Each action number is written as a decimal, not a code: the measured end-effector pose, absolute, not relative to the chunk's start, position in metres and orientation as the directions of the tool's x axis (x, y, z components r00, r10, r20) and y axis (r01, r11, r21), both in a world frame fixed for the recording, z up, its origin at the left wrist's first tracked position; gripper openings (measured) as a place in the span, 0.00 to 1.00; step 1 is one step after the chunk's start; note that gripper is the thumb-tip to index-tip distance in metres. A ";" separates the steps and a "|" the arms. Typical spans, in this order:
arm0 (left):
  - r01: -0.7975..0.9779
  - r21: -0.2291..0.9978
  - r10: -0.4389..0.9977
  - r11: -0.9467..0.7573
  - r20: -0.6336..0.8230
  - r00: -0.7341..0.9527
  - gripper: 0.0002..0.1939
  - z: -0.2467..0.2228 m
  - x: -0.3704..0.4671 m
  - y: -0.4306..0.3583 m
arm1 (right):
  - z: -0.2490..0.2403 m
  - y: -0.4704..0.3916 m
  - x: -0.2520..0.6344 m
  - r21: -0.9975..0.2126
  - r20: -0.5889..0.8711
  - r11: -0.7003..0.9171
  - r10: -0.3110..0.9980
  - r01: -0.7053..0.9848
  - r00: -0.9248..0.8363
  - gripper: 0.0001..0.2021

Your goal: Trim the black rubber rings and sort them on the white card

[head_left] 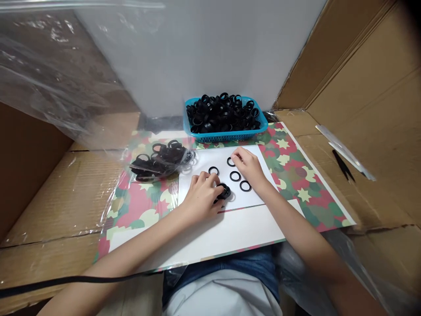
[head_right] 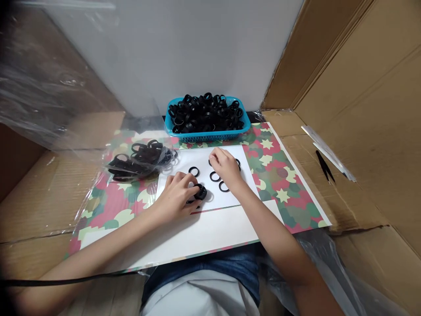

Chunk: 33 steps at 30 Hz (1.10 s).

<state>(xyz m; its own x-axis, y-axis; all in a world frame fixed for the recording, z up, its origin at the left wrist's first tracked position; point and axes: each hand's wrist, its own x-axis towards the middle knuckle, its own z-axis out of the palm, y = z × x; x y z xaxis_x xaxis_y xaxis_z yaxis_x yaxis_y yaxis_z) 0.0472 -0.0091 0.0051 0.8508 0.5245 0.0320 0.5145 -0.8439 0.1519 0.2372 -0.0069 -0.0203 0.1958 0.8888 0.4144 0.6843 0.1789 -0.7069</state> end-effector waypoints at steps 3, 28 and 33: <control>0.501 0.151 0.513 -0.852 0.051 0.857 0.05 0.004 0.047 -0.009 | -0.020 -0.006 0.238 -0.717 0.407 0.169 0.889 0.676 0.209 0.08; 0.658 0.183 0.672 -0.731 0.361 0.646 0.13 0.028 0.029 0.040 | -0.018 -0.004 0.246 -0.747 0.397 0.106 0.863 0.656 0.313 0.08; 0.600 0.025 0.589 -0.800 0.229 0.775 0.11 0.009 0.044 0.041 | -0.019 -0.003 0.247 -0.746 0.398 0.109 0.864 0.657 0.308 0.07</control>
<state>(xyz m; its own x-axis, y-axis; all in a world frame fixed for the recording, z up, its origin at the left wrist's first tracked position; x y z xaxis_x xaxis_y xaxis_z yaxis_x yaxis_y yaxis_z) 0.0439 0.0406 0.0086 0.7752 0.5889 0.2287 0.6001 -0.7995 0.0247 0.2472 -0.0031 -0.0186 0.3081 0.8640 0.3981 0.6572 0.1093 -0.7458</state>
